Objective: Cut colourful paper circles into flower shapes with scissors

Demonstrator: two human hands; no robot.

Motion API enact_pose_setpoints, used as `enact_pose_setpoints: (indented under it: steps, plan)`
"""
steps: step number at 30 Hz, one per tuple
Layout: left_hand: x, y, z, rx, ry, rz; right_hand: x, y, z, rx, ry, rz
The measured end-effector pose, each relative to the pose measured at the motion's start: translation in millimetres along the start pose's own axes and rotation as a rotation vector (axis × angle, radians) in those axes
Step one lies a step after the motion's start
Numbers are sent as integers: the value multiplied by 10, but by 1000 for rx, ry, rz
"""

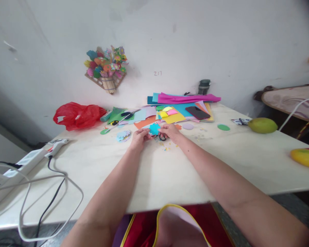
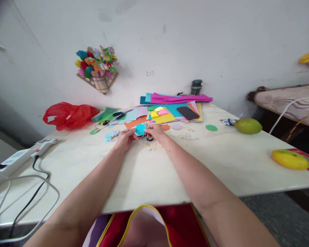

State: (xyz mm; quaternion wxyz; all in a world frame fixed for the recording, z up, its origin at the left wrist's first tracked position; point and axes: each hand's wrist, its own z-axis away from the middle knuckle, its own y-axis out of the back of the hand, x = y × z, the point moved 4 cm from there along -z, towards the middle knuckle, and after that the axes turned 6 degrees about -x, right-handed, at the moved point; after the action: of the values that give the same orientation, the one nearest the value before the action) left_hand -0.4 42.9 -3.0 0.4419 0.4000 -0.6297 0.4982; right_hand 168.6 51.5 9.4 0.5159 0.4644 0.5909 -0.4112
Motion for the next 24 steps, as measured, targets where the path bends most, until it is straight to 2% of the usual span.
enact_pose_setpoints:
  steps: [6,10,14,20,24]
  plan:
    - [25,-12,-14,17,10,34,10,16,-17,-11,7,3]
    - [26,15,-90,52,67,101,1,15,-19,-32,20,8]
    - [36,50,-116,97,21,71,-11,14,-20,-45,31,37]
    - [39,-18,-33,-11,23,-69,-37,-1,-4,-106,43,149]
    - [50,-36,1,-43,48,-69,-61,39,4,-41,114,188]
